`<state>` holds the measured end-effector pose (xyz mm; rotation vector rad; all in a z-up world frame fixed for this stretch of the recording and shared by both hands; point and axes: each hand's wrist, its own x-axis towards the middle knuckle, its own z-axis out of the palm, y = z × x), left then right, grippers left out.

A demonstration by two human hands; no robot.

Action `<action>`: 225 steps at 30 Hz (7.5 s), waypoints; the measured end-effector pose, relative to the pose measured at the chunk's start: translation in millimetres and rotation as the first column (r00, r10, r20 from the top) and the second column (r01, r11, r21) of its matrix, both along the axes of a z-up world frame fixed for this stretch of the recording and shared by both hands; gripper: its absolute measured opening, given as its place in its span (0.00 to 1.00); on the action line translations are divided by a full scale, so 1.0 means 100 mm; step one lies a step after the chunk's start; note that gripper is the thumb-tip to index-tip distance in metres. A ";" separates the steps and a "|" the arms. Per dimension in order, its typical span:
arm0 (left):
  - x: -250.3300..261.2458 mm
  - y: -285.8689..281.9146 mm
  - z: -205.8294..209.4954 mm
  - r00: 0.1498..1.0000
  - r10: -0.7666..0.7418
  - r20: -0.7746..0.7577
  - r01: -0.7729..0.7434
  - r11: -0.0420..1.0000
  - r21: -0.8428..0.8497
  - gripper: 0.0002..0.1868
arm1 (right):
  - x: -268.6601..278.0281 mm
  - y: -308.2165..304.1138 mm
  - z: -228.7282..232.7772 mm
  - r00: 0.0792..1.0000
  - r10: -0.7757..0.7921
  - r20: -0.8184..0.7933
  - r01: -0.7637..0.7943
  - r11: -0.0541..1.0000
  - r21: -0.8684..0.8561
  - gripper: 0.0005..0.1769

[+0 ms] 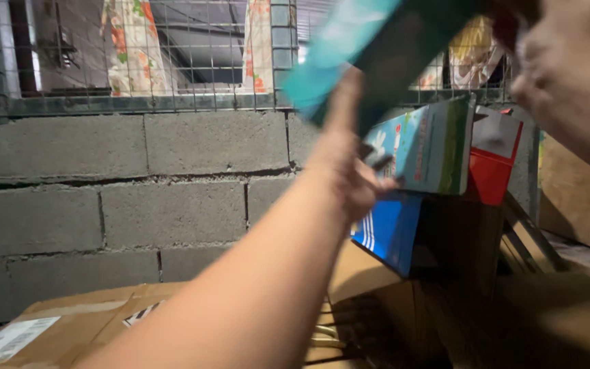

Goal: The person flattens empty cardboard boxes on a wooden slat table. They use scissors to cut the packing tape on a sealed box, unfold and press its flaps flat, stack the flattened cardboard with other broken-down boxes, and handle a small product carton among the boxes.

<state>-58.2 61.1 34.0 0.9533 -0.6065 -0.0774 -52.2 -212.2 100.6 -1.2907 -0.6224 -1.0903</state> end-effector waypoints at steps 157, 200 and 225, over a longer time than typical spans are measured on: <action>-0.01 1.89 -2.95 -0.070 0.336 0.939 -0.967 -0.256 0.019 0.46 | -0.19 2.37 -4.27 -0.250 0.199 -0.947 0.214 0.966 0.147 0.27; -0.17 1.95 -2.02 -0.093 0.628 0.773 -0.979 -0.198 0.043 0.57 | 0.37 3.38 -2.27 0.881 -0.104 -0.461 -0.118 0.896 -0.429 0.23; -0.19 1.81 -2.16 -0.013 0.525 0.851 -0.975 -0.194 0.105 0.54 | 0.24 3.00 -2.65 0.921 -0.386 -0.053 0.256 0.702 -0.665 0.08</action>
